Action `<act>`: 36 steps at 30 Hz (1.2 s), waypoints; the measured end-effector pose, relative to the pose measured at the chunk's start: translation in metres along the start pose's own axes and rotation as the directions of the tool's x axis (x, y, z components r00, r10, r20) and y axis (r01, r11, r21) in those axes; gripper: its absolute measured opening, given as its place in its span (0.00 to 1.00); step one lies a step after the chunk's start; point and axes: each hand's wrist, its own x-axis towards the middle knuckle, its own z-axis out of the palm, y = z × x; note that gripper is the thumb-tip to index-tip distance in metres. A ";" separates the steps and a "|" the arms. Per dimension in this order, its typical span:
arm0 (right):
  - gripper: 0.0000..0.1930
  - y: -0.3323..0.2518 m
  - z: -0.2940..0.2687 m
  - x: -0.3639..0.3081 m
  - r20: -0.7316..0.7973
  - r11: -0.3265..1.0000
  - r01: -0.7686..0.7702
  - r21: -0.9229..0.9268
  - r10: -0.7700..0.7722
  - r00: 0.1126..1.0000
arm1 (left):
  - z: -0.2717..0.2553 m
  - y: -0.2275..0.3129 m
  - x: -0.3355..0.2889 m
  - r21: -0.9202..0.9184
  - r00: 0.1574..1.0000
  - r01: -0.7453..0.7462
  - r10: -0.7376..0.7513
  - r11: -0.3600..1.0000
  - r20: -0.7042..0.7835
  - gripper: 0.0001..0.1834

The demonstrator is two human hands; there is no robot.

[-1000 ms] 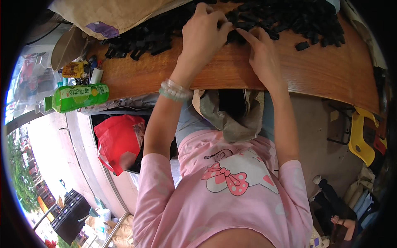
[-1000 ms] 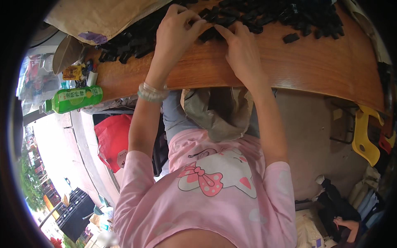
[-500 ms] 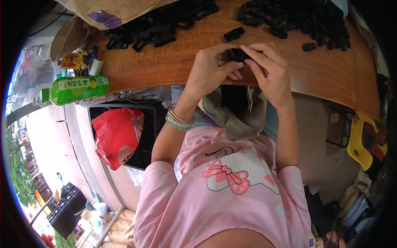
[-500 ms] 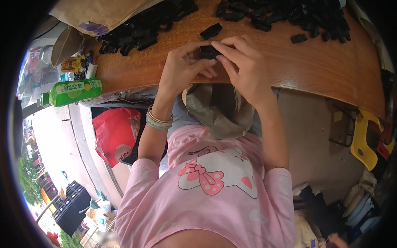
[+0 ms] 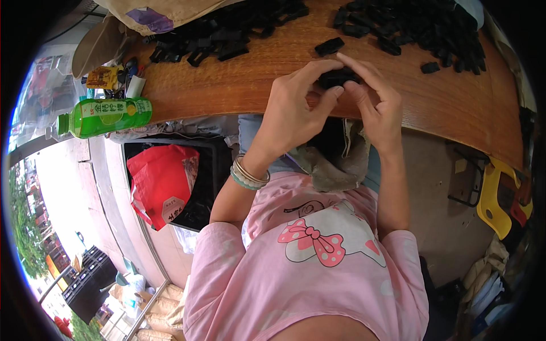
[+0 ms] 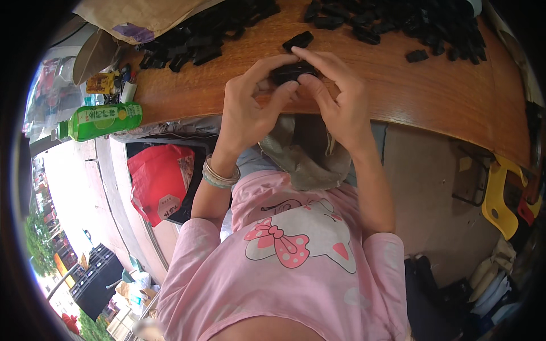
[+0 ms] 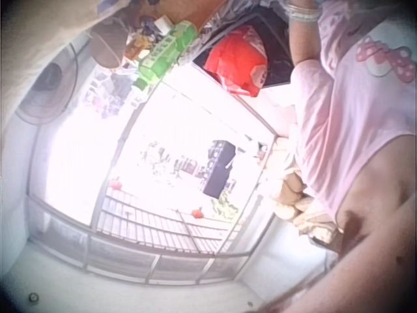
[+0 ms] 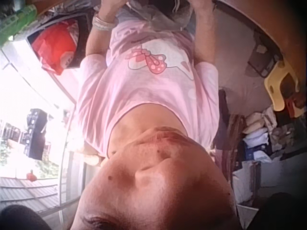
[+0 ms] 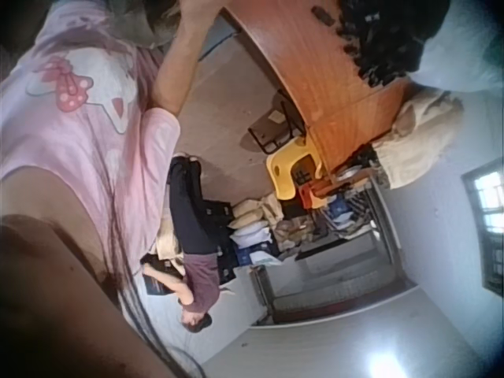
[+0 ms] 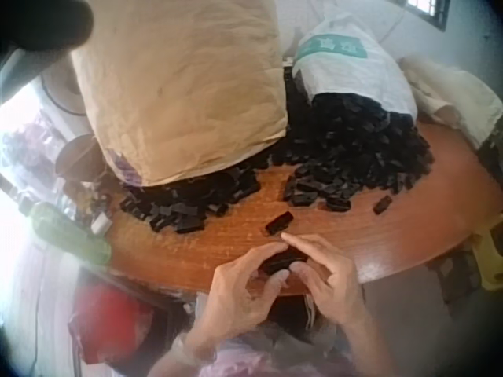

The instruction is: The person assembles plastic components by fitting pairs of pieces together by hand and dropping them into a bag, then pours more pieces from a large sack onto the table.

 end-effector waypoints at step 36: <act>0.11 0.007 0.006 0.017 0.067 0.961 0.195 -0.196 -0.186 0.980 | -0.035 -0.024 0.010 -0.262 0.985 0.163 -0.141 0.951 0.100 0.17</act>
